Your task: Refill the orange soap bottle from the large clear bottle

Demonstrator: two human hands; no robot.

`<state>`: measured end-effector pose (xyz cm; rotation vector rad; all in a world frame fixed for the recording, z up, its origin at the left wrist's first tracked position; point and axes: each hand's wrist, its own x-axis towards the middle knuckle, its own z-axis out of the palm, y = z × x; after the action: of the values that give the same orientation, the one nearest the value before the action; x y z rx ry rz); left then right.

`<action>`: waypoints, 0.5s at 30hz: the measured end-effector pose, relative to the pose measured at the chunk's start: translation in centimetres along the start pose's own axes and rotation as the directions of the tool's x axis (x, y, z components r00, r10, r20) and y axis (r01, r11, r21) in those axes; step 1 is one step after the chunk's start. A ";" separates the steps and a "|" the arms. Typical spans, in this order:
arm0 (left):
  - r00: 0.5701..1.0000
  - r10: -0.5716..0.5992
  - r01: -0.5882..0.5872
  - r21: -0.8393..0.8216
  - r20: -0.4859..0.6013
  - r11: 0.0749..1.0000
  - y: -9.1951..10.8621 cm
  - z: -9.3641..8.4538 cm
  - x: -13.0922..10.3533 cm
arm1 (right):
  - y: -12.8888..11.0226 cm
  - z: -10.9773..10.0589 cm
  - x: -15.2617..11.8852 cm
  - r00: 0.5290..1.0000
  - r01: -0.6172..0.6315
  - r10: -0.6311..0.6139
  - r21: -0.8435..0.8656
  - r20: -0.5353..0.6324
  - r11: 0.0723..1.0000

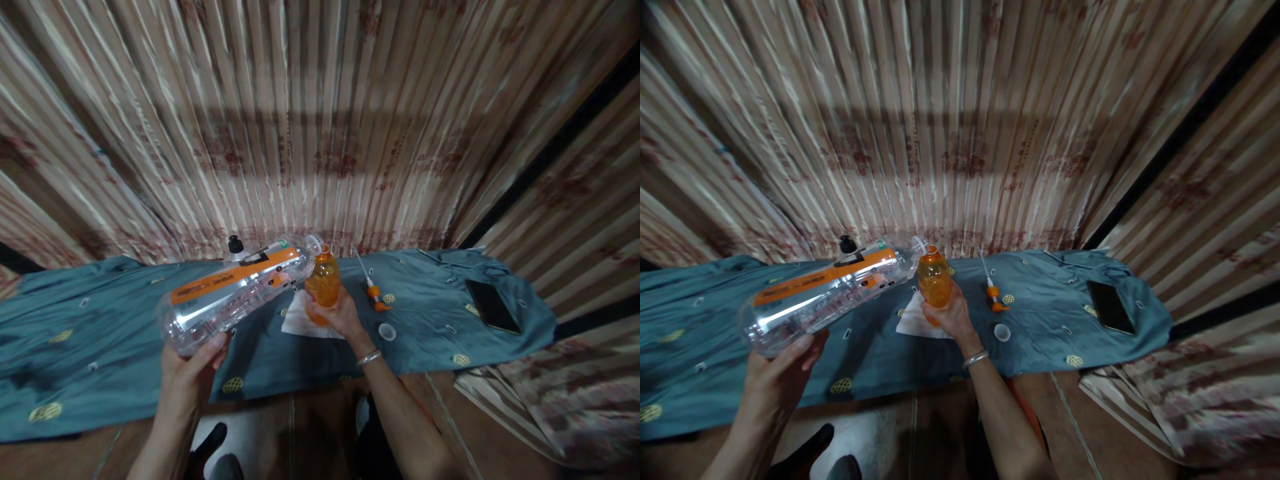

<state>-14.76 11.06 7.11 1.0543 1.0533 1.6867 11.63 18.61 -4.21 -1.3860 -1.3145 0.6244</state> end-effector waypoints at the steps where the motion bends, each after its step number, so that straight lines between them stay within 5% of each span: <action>1: 1.000 0.001 -0.001 0.000 0.006 1.000 -0.1 -0.1 0.0 | 0.0 0.0 0.0 1.000 -0.001 0.001 0.001 -0.004 1.000; 15: 1.000 0.003 -0.003 -0.042 -0.008 0.999 0.3 0.0 -0.2 | -0.3 -0.2 0.1 1.000 -0.006 0.007 -0.034 0.024 0.999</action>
<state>-14.77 10.78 7.32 1.0239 1.0179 1.7094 11.68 18.56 -3.84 -1.4147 -1.3457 0.6278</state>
